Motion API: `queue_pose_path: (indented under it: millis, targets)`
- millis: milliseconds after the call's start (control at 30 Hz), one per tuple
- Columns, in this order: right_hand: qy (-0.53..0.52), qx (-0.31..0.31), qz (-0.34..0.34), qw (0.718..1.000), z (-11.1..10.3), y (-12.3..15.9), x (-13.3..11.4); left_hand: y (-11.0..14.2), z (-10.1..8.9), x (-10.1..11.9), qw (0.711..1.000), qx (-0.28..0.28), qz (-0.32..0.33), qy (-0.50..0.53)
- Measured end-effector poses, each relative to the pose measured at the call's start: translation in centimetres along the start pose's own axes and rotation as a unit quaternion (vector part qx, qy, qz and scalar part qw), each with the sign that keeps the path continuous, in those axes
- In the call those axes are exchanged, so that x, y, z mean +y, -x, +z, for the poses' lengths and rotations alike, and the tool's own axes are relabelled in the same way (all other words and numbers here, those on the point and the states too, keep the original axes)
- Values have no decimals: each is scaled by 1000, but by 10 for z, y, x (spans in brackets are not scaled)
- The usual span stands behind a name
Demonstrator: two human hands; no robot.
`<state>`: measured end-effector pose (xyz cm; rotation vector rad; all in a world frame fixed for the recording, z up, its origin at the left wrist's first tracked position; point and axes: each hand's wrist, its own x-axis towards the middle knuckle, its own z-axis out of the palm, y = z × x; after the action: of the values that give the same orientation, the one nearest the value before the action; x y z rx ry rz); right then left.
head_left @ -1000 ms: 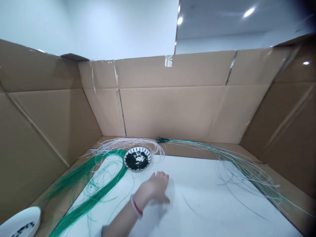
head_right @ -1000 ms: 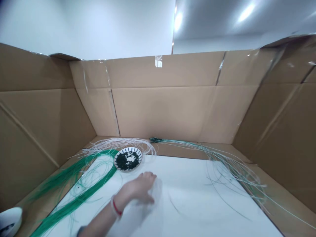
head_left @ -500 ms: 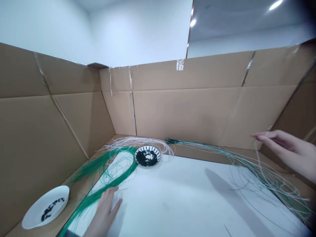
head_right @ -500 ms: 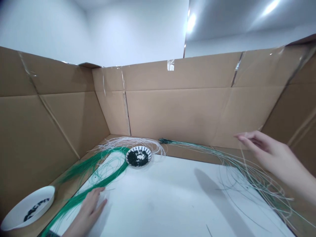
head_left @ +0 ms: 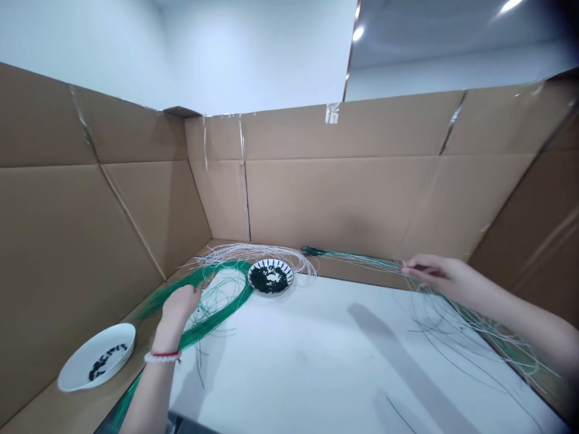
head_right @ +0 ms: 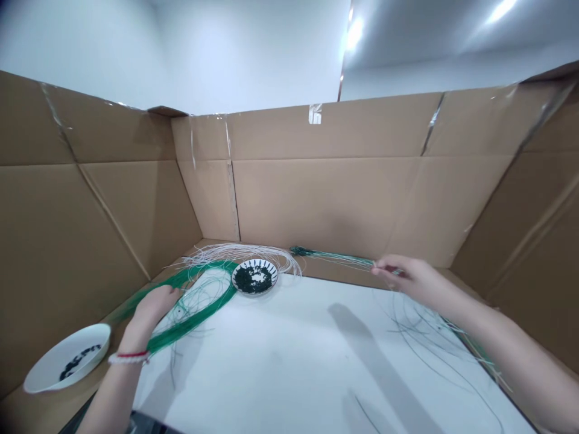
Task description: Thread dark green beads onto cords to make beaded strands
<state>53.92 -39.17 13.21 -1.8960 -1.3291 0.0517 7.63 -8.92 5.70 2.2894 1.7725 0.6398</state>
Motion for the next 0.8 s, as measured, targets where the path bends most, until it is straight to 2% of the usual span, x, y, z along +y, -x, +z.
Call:
queue_pose_path:
  millis: [100, 200, 267, 333, 433, 500, 567, 633, 800]
  targets:
    - [-69, -25, -3, 997, 19, 16, -21, 24, -8, 29, 999, -22, 14, 43]
    - [-145, -48, 23, 988, 50, 38, -49, 64, -5, 71, 982, -67, 114, 134]
    - [-194, -48, 50, 979, 72, 52, -66, 93, 0, 104, 953, -120, 181, 211]
    - [-241, -45, 71, 967, 91, 64, -81, 120, 5, 136, 921, -167, 214, 280]
    - [-300, -42, 98, 948, 107, 77, -98, 145, 12, 170, 831, -240, 162, 476]
    - [-325, -42, 107, 939, 111, 83, -106, 150, 17, 182, 783, -270, 126, 546]
    - [-337, -42, 112, 934, 114, 88, -110, 148, 23, 187, 760, -275, 121, 576]
    - [-337, -39, 115, 934, 118, 92, -112, 145, 27, 188, 756, -265, 133, 583]
    - [-333, -37, 118, 935, 127, 96, -106, 137, 30, 188, 785, -232, 145, 556]
